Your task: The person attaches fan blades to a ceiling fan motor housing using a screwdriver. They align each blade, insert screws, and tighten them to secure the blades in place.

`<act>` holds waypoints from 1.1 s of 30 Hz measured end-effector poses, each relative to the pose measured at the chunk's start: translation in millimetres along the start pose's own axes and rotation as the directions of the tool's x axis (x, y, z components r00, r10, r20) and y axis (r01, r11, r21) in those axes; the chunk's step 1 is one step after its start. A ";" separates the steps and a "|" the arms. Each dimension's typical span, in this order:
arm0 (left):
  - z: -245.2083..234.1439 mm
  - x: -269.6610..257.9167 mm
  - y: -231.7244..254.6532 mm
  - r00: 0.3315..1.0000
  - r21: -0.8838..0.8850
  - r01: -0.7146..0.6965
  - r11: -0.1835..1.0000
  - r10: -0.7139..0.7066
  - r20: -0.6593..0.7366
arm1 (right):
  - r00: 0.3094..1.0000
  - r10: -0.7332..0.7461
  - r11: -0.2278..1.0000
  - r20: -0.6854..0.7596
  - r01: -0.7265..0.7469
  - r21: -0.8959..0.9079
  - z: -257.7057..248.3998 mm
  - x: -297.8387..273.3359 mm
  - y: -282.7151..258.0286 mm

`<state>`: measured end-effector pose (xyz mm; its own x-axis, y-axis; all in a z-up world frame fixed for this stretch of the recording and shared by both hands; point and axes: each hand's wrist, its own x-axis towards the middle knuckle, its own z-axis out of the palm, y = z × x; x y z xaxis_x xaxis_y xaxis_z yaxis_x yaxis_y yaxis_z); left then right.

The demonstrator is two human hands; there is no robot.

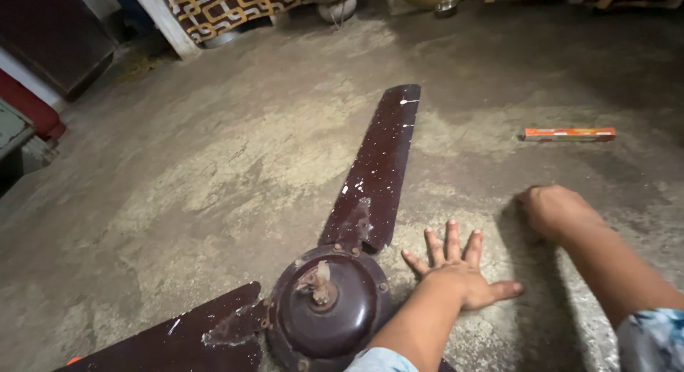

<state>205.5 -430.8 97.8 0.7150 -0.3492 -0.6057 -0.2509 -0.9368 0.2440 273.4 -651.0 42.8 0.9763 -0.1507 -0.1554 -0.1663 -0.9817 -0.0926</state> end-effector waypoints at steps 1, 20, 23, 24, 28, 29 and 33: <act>-0.3 0.6 -0.3 1.000 -0.004 0.003 1.000 -0.002 0.004 | 0.999 -0.024 1.000 -0.044 0.025 0.007 3.3 -1.5 1.9; 3.2 -2.6 -7.1 0.998 -0.022 -0.028 0.999 0.027 -0.062 | 0.932 0.288 0.845 -0.221 -0.138 0.517 28.4 -40.0 11.0; 3.2 -1.7 -7.5 0.998 -0.025 -0.035 0.999 0.034 -0.057 | 0.944 0.322 -0.003 0.070 -0.073 0.997 43.3 -23.5 48.8; 2.8 -1.9 -8.4 0.998 -0.028 -0.033 0.999 0.032 -0.053 | 0.965 0.241 -0.394 0.106 -0.003 0.919 47.7 -19.9 63.0; 2.7 -0.5 -8.2 0.998 -0.034 -0.032 0.999 0.030 -0.049 | 0.955 0.250 -0.274 0.161 -0.090 0.957 61.7 -13.2 83.3; 3.1 0.2 -8.0 0.998 -0.033 -0.041 0.999 0.039 -0.052 | 0.954 0.253 -0.227 0.162 -0.104 0.968 61.8 -17.5 79.8; 1.9 0.1 -5.4 0.999 -0.029 -0.029 0.999 0.028 -0.031 | 0.962 0.251 0.587 0.105 -0.238 0.774 39.5 -42.1 38.4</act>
<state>205.7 -425.8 95.0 0.7276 -0.3747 -0.5747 -0.2525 -0.9251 0.2835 220.5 -677.8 6.9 0.8832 -0.3792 -0.2760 -0.4367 -0.4505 -0.7787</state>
